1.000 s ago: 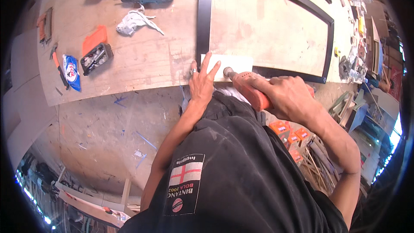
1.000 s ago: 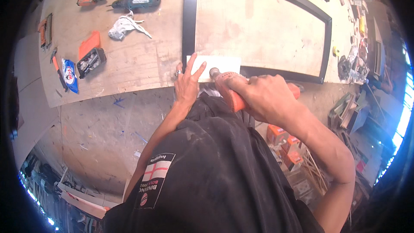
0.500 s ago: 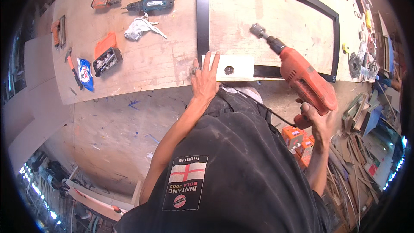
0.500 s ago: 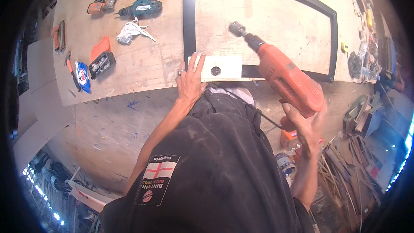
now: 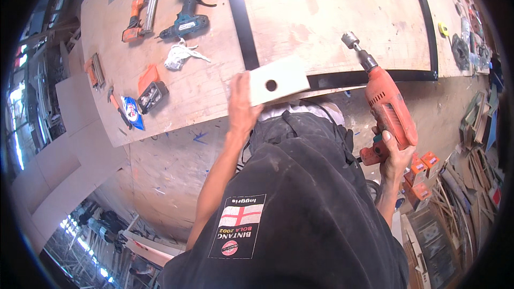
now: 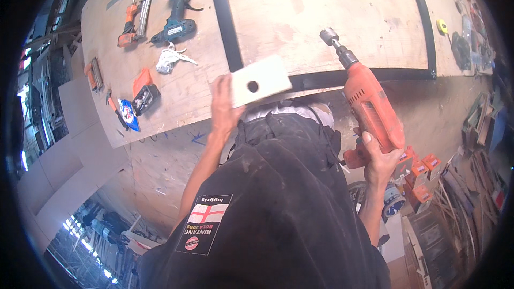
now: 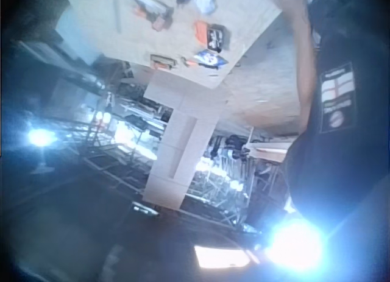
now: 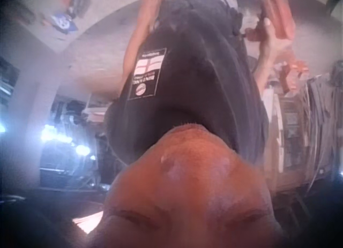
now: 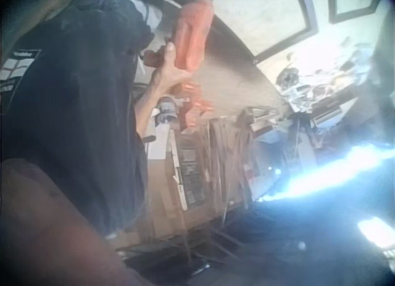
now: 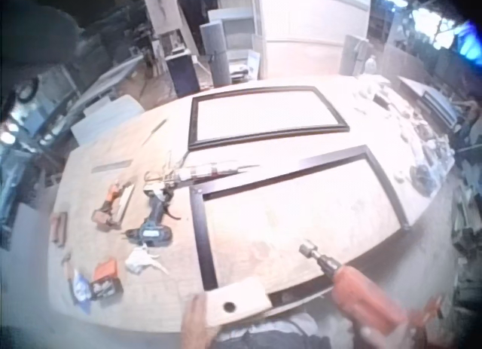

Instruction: The person uses a corded drill with a hole saw bit to drill a hole in a small wooden block placed on a workbench. They then remove the bit and handle a small metal ring.

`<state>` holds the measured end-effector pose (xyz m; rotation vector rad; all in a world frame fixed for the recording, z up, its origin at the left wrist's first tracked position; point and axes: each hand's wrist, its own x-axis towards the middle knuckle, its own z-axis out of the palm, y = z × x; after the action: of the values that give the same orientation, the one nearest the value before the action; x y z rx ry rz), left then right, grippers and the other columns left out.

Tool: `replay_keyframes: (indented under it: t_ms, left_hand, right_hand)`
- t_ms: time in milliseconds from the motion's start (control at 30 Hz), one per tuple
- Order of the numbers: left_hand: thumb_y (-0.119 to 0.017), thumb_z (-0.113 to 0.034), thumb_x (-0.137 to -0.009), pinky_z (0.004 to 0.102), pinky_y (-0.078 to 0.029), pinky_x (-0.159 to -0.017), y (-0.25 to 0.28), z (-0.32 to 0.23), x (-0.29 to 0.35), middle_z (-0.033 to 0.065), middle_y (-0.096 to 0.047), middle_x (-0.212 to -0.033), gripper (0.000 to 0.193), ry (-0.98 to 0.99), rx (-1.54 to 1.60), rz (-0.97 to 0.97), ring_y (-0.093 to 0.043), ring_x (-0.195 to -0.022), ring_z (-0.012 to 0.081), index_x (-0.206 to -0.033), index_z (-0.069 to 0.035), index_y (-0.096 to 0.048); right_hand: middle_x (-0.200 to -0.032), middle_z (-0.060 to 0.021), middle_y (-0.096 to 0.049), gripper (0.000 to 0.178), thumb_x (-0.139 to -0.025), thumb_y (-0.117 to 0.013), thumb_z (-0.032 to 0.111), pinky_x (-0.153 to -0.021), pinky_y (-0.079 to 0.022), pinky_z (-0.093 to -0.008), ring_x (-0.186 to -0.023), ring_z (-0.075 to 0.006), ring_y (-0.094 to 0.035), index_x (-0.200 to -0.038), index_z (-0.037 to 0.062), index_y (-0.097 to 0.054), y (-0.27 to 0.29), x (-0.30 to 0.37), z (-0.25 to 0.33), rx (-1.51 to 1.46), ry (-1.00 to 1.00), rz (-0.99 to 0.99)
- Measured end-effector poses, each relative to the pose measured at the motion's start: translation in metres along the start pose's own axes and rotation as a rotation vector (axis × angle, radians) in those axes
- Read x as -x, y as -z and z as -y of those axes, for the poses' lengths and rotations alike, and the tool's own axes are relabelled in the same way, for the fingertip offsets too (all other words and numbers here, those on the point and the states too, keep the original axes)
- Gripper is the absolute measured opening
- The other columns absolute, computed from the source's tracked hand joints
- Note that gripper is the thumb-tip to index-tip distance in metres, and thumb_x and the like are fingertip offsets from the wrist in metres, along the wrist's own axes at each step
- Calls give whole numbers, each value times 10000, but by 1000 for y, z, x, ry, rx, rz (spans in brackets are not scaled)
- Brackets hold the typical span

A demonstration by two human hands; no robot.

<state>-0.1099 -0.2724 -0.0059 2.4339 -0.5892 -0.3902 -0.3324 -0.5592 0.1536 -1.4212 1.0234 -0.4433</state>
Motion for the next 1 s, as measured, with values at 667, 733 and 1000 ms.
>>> replay_keyframes:
  t_ms: [667,733,1000]
  left_hand:
    - [-892,-349,-780,661,-93,-1295,-67,20,-6,47,-408,-1664,653,-349,-161,-73,-266,-1600,302,-1386,-222,-681]
    - [-893,-314,-775,660,-107,-1296,-80,17,-7,42,-466,-1624,528,-375,-76,-54,-313,-1581,297,-1280,-238,-756]
    - [-918,-236,-745,597,-206,-1290,-87,24,-13,75,-579,-1504,409,-279,166,-128,-477,-1482,322,-1126,-158,-793]
  right_hand:
    - [-1125,-208,-730,679,-860,-824,218,-701,-610,-330,-904,-249,-763,-1403,-66,-531,-10,3,8,57,3,3]
    - [-1161,-212,-721,692,-848,-840,213,-786,-621,-362,-921,-270,-757,-1403,-80,-548,-10,5,8,57,-22,12]
    - [-1185,-211,-724,668,-855,-831,188,-768,-617,-352,-916,-277,-769,-1405,-68,-551,-10,18,5,90,-31,0]
